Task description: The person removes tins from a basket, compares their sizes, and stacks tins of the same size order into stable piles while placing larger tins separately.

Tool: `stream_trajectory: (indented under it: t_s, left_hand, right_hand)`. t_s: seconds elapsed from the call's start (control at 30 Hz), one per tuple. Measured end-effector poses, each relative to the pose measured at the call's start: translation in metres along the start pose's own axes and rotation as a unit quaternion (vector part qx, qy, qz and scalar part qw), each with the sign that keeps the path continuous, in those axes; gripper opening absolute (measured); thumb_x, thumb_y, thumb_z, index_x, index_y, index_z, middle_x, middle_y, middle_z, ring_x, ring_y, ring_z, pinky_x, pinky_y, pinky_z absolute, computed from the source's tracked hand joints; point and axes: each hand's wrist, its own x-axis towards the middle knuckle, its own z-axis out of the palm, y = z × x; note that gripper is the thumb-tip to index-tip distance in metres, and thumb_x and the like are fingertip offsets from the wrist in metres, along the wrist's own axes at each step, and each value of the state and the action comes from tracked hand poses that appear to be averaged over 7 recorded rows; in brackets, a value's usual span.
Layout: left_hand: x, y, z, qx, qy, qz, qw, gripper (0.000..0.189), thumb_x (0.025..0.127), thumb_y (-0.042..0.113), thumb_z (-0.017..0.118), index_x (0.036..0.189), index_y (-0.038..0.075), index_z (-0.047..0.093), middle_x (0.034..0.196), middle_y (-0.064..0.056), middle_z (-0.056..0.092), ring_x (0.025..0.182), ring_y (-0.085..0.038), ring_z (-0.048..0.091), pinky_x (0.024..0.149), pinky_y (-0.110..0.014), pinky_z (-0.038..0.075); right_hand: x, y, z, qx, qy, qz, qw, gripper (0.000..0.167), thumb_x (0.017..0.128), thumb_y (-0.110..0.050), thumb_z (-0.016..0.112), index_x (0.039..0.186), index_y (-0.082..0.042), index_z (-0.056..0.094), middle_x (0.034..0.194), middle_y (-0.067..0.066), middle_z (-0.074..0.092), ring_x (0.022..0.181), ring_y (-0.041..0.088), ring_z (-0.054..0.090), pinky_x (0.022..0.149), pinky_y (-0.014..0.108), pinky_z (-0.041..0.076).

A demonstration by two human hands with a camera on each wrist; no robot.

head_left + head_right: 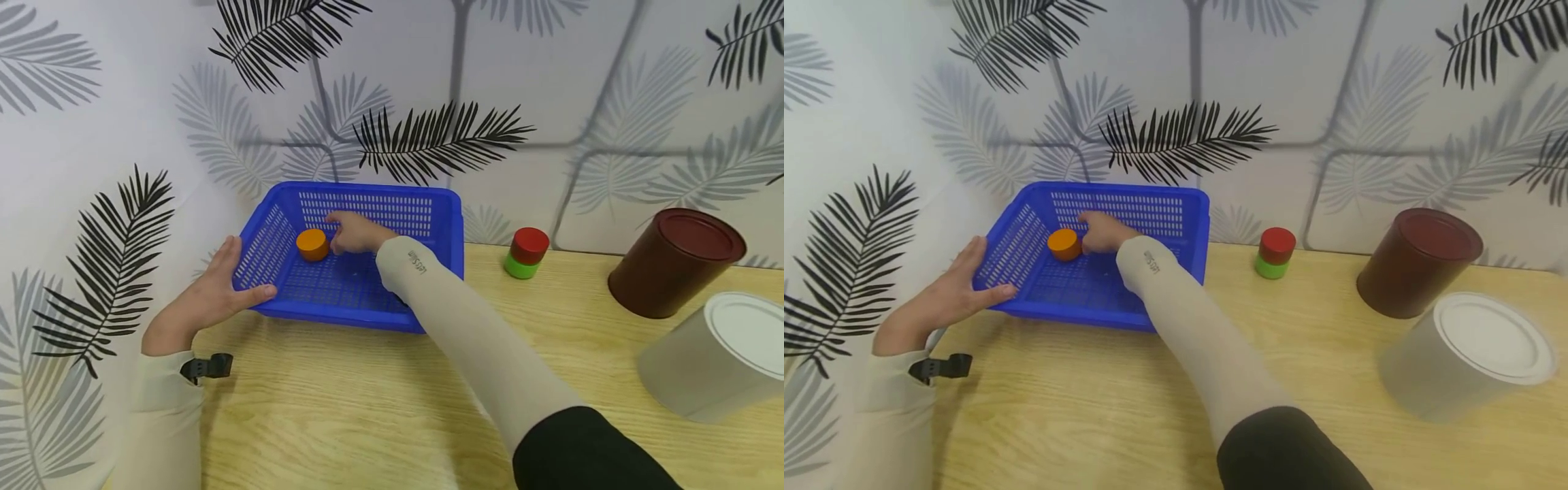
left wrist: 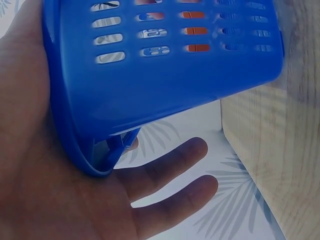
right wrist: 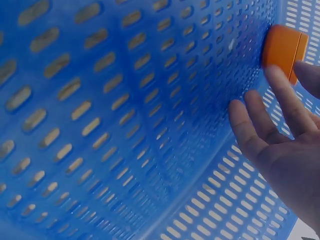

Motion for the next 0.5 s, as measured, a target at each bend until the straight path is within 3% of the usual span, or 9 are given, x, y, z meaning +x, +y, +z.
stream_trajectory:
  t_s: [0.07,0.23,0.3,0.4,0.5]
  left_hand:
    - [-0.0006,-0.0005,-0.0009,0.001,-0.001,-0.002,1.0,0.118,0.093,0.057,0.065,0.157,0.005,-0.02,0.163,-0.02,-0.024,0.149,-0.047,-0.011,0.114,-0.068,0.008]
    - [-0.0005,-0.0003,-0.0019,0.0,-0.001,-0.001,1.0,0.118,0.093,0.056,0.065,0.157,0.005,-0.019,0.163,-0.02,-0.023,0.149,-0.046,-0.011,0.115,-0.067,0.008]
    - [0.0,-0.0002,-0.0014,-0.003,0.0,0.001,1.0,0.118,0.093,0.056,0.066,0.157,0.004,-0.018,0.164,-0.02,-0.023,0.149,-0.046,-0.011,0.115,-0.067,0.008]
    - [0.0004,-0.0003,-0.001,-0.004,0.002,0.001,1.0,0.118,0.093,0.056,0.066,0.158,0.005,-0.018,0.164,-0.019,-0.022,0.149,-0.046,-0.01,0.115,-0.067,0.008]
    - [0.0001,-0.0005,-0.0013,-0.005,0.002,0.0,1.0,0.118,0.093,0.056,0.066,0.158,0.005,-0.018,0.164,-0.019,-0.022,0.15,-0.046,-0.009,0.115,-0.067,0.008]
  right_hand:
    - [0.0013,-0.0008,0.0016,-0.003,-0.001,-0.005,1.0,0.072,0.09,0.009,0.063,0.155,0.0,0.034,0.122,0.019,0.067,0.11,0.028,0.064,0.096,0.033,0.05]
    - [0.0048,-0.0026,0.0045,-0.02,-0.007,-0.015,0.9997,0.074,0.09,0.01,0.063,0.156,-0.001,0.032,0.153,0.016,0.045,0.136,0.027,0.048,0.106,0.033,0.044]
    - [0.005,-0.0037,0.0053,-0.014,-0.013,-0.02,0.9996,0.074,0.089,0.014,0.058,0.156,0.0,0.031,0.158,0.015,0.039,0.139,0.028,0.044,0.105,0.032,0.044]
    - [0.0046,-0.0058,0.0062,-0.005,-0.017,-0.028,0.9994,0.072,0.088,0.016,0.051,0.155,0.001,0.032,0.148,0.018,0.048,0.117,0.024,0.058,0.09,0.027,0.049]
    - [0.0054,-0.0068,0.0082,-0.014,-0.02,-0.029,0.9993,0.07,0.09,0.013,0.055,0.155,-0.001,0.034,0.134,0.022,0.057,0.092,0.022,0.057,0.078,0.029,0.048]
